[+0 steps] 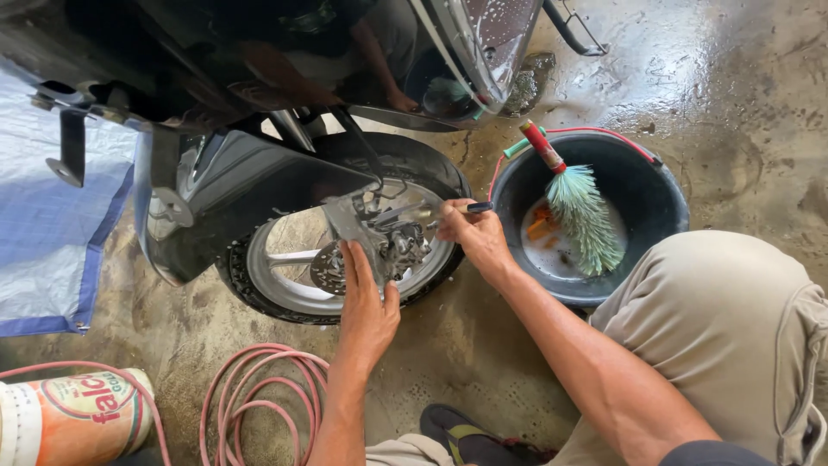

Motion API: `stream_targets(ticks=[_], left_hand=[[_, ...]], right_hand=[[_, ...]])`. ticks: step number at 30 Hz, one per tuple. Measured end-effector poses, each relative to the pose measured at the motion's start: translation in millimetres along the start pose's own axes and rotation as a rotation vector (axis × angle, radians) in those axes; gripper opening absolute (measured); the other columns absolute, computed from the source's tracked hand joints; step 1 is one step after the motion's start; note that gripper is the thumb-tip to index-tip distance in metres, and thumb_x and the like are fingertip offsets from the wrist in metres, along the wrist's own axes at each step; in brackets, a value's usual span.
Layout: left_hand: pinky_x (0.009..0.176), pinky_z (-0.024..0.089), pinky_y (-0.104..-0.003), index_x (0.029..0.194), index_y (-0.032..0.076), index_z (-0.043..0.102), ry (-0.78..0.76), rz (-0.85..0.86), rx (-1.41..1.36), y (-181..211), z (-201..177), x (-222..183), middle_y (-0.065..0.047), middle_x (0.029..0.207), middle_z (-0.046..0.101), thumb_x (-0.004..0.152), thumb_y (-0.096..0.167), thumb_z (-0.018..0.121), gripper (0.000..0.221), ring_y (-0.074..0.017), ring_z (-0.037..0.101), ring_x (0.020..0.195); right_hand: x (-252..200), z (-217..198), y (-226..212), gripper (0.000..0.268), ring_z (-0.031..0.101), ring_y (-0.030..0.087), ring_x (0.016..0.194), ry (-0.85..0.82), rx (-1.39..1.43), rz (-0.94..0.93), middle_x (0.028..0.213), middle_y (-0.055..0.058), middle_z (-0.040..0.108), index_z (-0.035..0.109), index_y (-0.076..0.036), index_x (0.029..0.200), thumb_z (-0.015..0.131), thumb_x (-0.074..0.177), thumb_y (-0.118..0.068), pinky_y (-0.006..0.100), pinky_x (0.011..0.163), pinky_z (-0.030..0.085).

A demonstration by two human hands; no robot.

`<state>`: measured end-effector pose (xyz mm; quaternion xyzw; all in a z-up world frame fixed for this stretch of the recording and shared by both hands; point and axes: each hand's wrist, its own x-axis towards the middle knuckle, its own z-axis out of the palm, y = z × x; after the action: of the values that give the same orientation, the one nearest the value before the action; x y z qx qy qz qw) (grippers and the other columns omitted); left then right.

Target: The person cleans the front wheel, disk brake, and fork of a motorcycle using a brush and soapy water.

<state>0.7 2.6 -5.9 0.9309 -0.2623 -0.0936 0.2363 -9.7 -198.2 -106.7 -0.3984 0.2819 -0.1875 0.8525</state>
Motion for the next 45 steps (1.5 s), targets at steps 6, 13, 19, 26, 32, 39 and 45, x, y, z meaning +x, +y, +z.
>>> stream_targets(ticks=[6, 13, 19, 26, 32, 39, 45], left_hand=[[0.112, 0.046, -0.067, 0.171, -0.004, 0.004, 0.002, 0.015, 0.008, 3, -3, 0, -0.037, 0.174, 0.001, 0.097, 0.009, 0.052, 0.089, -0.0605, 0.025, 0.153], [0.114, 0.045, -0.066, 0.17, -0.004, 0.004, 0.008, 0.052, 0.026, -5, 2, 0, -0.036, 0.175, -0.002, 0.097, 0.01, 0.052, 0.089, -0.0581, 0.023, 0.155], [0.121, 0.035, -0.063, 0.171, -0.005, 0.001, -0.014, 0.065, 0.021, -2, -3, -3, -0.037, 0.175, -0.006, 0.102, 0.007, 0.047, 0.084, -0.0575, 0.017, 0.156], [0.124, 0.032, -0.062, 0.169, -0.008, 0.004, -0.034, 0.083, 0.04, -5, -2, -3, -0.039, 0.174, -0.006, 0.101, 0.008, 0.049, 0.083, -0.0542, 0.019, 0.158], [0.127, 0.027, -0.06, 0.17, -0.008, 0.006, -0.007, 0.093, 0.043, -10, 4, -5, -0.04, 0.174, -0.005, 0.101, 0.008, 0.05, 0.084, -0.0538, 0.02, 0.158], [0.125, 0.025, -0.063, 0.171, -0.006, 0.004, -0.005, 0.108, 0.035, -15, 8, -4, -0.04, 0.174, -0.002, 0.102, 0.006, 0.051, 0.084, -0.0552, 0.023, 0.156], [0.124, 0.026, -0.065, 0.171, -0.006, 0.006, 0.008, 0.114, 0.047, -26, 15, -2, -0.04, 0.174, -0.002, 0.101, 0.007, 0.052, 0.085, -0.0552, 0.023, 0.156]], right_hand=[[1, -12, -28, 0.024, 0.066, 0.016, 0.051, 0.054, -0.403, 0.002, 0.053, 0.008, 0.065, 0.076, -0.012, 0.072, 0.07, 0.083, -0.033, 0.03, 0.058, 0.056], [-1, 6, -17, 0.026, 0.074, 0.019, 0.071, -0.085, -0.164, 0.024, 0.081, 0.015, 0.073, 0.073, -0.002, 0.106, 0.074, 0.089, -0.021, 0.034, 0.073, 0.064], [6, 4, -14, 0.031, 0.072, 0.017, 0.071, -0.141, -0.165, 0.02, 0.083, 0.016, 0.071, 0.072, 0.002, 0.112, 0.071, 0.09, -0.019, 0.029, 0.069, 0.064], [18, -19, -22, 0.025, 0.059, 0.02, 0.046, -0.07, -0.297, -0.099, 0.054, 0.013, 0.057, 0.073, -0.003, 0.086, 0.068, 0.087, -0.028, 0.03, 0.051, 0.048], [3, 6, -23, 0.023, 0.069, 0.02, 0.059, -0.067, -0.158, -0.063, 0.074, 0.014, 0.068, 0.072, -0.002, 0.101, 0.07, 0.091, -0.023, 0.031, 0.061, 0.058], [10, 24, -34, 0.028, 0.069, 0.02, 0.063, -0.144, -0.174, 0.001, 0.079, 0.016, 0.069, 0.069, 0.004, 0.108, 0.069, 0.094, -0.021, 0.032, 0.064, 0.061], [13, 37, -65, 0.021, 0.069, 0.02, 0.067, -0.146, -0.737, -0.143, 0.06, 0.004, 0.067, 0.078, -0.015, 0.093, 0.065, 0.085, -0.03, 0.036, 0.075, 0.055]])
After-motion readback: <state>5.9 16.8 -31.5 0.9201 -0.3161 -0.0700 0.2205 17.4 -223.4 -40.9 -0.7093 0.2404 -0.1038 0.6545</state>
